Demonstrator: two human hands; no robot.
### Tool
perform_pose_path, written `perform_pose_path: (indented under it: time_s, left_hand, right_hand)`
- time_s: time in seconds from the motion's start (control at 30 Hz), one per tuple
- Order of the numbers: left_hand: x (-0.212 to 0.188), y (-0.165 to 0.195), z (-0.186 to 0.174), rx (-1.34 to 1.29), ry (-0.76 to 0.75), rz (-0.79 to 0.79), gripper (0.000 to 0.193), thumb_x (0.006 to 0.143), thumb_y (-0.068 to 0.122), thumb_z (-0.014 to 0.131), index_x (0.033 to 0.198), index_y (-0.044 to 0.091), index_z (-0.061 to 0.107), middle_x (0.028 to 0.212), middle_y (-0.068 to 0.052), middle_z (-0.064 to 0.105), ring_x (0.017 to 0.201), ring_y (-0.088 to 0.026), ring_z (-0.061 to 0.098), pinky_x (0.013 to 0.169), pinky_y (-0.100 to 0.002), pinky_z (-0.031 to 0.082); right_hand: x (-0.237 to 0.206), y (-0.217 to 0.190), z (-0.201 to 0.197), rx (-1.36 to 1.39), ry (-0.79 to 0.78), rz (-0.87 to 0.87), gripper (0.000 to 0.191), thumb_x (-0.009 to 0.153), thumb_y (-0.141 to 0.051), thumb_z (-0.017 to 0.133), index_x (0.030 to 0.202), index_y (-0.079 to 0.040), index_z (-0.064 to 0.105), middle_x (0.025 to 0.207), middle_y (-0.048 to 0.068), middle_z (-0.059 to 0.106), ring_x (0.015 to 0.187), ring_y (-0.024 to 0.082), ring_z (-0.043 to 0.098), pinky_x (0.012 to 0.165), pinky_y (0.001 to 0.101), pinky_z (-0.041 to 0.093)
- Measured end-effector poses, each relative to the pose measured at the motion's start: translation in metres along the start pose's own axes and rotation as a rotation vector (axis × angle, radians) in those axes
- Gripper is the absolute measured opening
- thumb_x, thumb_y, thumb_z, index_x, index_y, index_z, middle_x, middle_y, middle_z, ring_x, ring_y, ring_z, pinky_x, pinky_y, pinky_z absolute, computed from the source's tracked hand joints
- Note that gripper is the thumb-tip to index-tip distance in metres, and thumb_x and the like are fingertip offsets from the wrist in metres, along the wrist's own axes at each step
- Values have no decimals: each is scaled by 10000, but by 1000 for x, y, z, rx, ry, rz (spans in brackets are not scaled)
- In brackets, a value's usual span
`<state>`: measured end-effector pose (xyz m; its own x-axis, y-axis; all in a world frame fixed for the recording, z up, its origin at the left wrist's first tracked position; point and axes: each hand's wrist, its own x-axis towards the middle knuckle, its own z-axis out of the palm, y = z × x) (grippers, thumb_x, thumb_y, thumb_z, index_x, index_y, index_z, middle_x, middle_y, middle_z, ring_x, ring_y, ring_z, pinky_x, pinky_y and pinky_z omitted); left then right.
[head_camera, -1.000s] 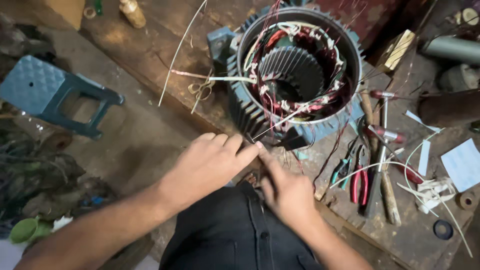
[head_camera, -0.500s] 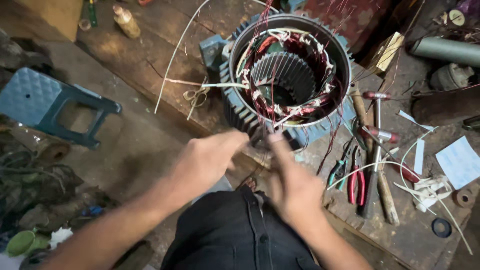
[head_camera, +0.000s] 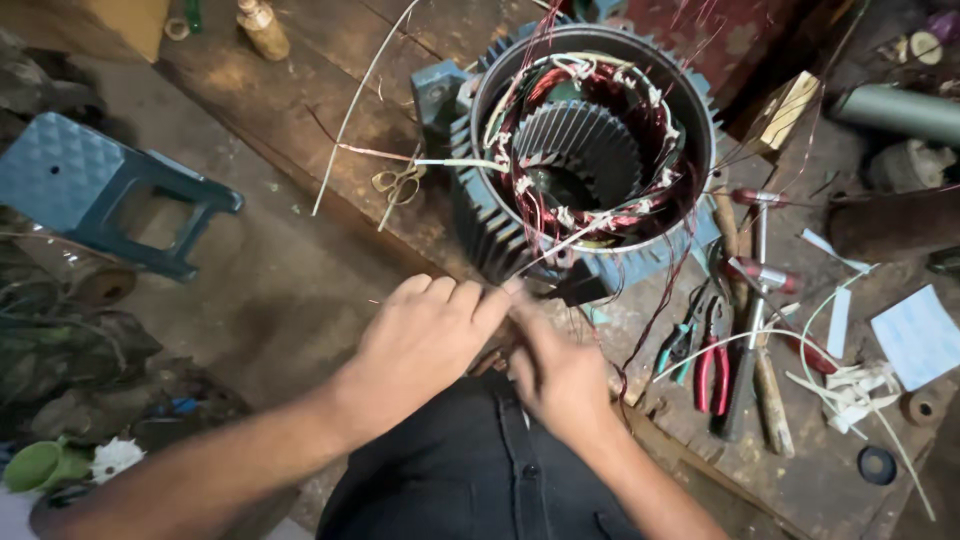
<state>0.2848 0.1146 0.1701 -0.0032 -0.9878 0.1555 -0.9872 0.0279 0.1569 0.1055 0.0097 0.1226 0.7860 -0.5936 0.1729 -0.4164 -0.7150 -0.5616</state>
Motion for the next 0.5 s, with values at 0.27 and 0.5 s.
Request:
perform_pose_path:
  time_s: [0.27,0.5]
  left_hand:
    - [2,-15,-1,-504,32,-48,282,930,161,567,1204,138,629,1009,-167,739,670,-262,759,605,-327,575]
    - [1,-7,-25,47,13,121,270,863,281,602,1119,206,637,852,-78,625,593,-234,688,502,-363,540]
  right_hand:
    - [-9,-8,-32,121,232,193,631,927,-72,611,1528,-170,449,784,98,723,647,254,741,615,388,582]
    - [-2,-11,-9,-154,66,61,727,837,-90,716,1519,-138,469,724,132,691,564,325,653,541,445,510]
